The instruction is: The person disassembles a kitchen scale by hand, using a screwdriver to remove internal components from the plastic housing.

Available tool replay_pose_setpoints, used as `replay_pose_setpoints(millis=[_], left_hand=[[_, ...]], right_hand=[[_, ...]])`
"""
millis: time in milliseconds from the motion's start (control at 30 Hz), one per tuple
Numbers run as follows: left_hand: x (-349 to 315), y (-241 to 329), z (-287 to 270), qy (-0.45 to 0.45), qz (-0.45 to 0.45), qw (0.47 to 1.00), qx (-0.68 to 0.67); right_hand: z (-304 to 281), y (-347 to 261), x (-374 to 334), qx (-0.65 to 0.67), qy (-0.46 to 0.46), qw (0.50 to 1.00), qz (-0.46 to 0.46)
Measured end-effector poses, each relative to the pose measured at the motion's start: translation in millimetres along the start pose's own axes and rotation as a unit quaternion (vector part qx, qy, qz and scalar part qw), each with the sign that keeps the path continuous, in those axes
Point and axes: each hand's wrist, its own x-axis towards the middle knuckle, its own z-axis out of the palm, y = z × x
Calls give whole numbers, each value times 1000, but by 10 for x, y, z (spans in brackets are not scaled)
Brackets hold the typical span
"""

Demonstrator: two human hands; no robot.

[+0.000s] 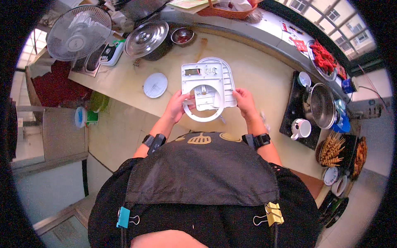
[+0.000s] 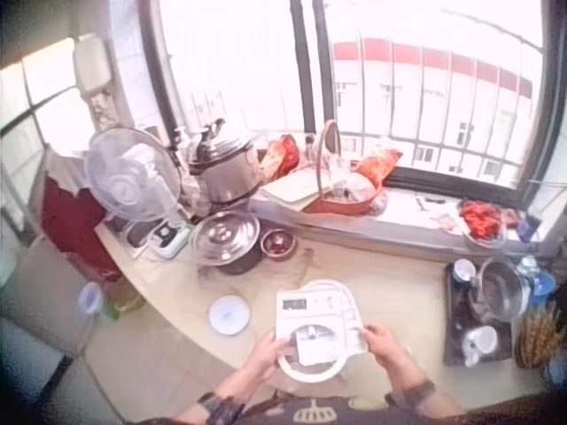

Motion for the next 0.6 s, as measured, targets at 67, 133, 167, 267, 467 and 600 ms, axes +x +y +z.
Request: replay_pose_setpoints(millis=[67,133,167,267,467,600], left_hand=[[-98,12,-24,40,38,998,27],[-173,11,-48,69,62,995,24],[-193,5,-61,76,70,995,10],[-225,-81,-94,69,101,993,7],[-354,-330,-465,264,258,831,417],[-320,-374,-732,312,314,824,354]], right_hand=[[67,71,17,-11,-8,1000,-11],[179,164,18,-25,-21,999,-16],[243,211,12,-19,-37,999,-16],[468,341,-36,20,-72,997,36],[714,353,-40,29,-135,988,63],[797,291,2,2,-152,986,63]])
